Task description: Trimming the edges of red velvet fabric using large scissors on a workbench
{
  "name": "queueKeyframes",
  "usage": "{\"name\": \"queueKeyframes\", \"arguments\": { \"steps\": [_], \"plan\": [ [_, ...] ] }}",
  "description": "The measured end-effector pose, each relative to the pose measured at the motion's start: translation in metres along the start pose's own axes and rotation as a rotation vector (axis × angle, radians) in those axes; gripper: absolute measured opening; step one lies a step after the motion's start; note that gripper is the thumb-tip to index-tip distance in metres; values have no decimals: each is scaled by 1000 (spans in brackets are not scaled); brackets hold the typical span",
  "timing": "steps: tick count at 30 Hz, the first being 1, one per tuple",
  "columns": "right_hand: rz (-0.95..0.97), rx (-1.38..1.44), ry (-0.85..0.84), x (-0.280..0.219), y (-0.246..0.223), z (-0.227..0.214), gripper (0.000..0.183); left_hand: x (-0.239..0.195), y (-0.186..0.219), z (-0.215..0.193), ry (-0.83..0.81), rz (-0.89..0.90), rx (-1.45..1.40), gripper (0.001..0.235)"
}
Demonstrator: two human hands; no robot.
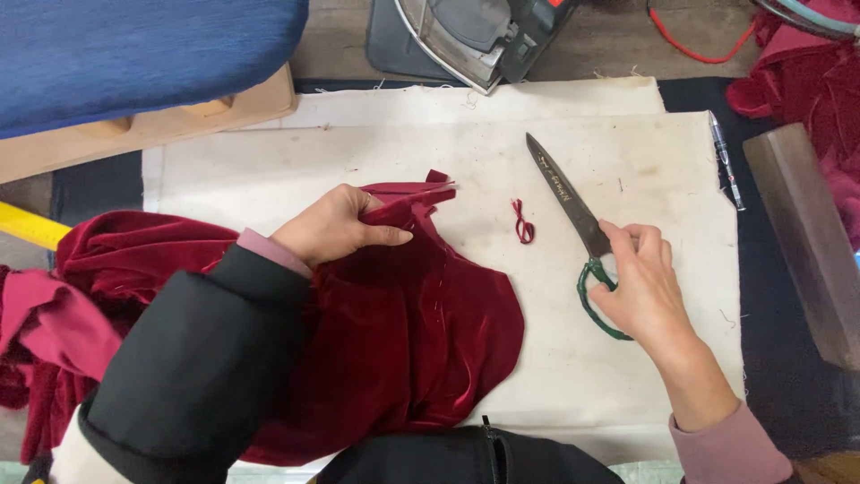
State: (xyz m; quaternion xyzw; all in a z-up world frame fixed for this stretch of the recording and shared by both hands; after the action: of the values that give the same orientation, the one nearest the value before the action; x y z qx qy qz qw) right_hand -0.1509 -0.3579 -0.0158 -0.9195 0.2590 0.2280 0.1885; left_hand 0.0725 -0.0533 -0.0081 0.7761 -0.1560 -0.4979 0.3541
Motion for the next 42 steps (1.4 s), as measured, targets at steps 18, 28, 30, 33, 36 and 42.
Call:
{"name": "queueKeyframes", "arguments": {
  "steps": [18,28,30,33,36,42],
  "plan": [
    [-236,822,26,-32,8,16,34,-86,24,64,-41,128,-862,15],
    [-404,423,-370,-46,-13,8,21,-86,7,61,78,147,-979,11],
    [-499,113,-563,-55,-28,9,36,-94,16,63,2,174,-1013,18],
    [-750,212,-583,-63,-52,-2,65,-96,18,60,6,169,-993,25],
    [-814,253,-611,-71,-76,-9,63,-93,18,60,11,180,-987,19],
    [-727,367,-645,-64,-108,-1,64,-77,5,69,84,160,-1043,11]
  ]
}}
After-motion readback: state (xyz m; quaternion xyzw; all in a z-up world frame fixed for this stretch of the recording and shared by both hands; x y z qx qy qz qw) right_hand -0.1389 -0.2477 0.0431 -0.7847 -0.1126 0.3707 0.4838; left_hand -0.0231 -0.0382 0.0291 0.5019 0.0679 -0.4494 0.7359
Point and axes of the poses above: each hand's wrist, its own x-axis towards the middle knuckle, its own z-axis out of the palm, y = z × x, the point moved 8 cm from there along x, towards the middle knuckle, and after that the axes turned 8 degrees about -y, right-handed, at the moved point
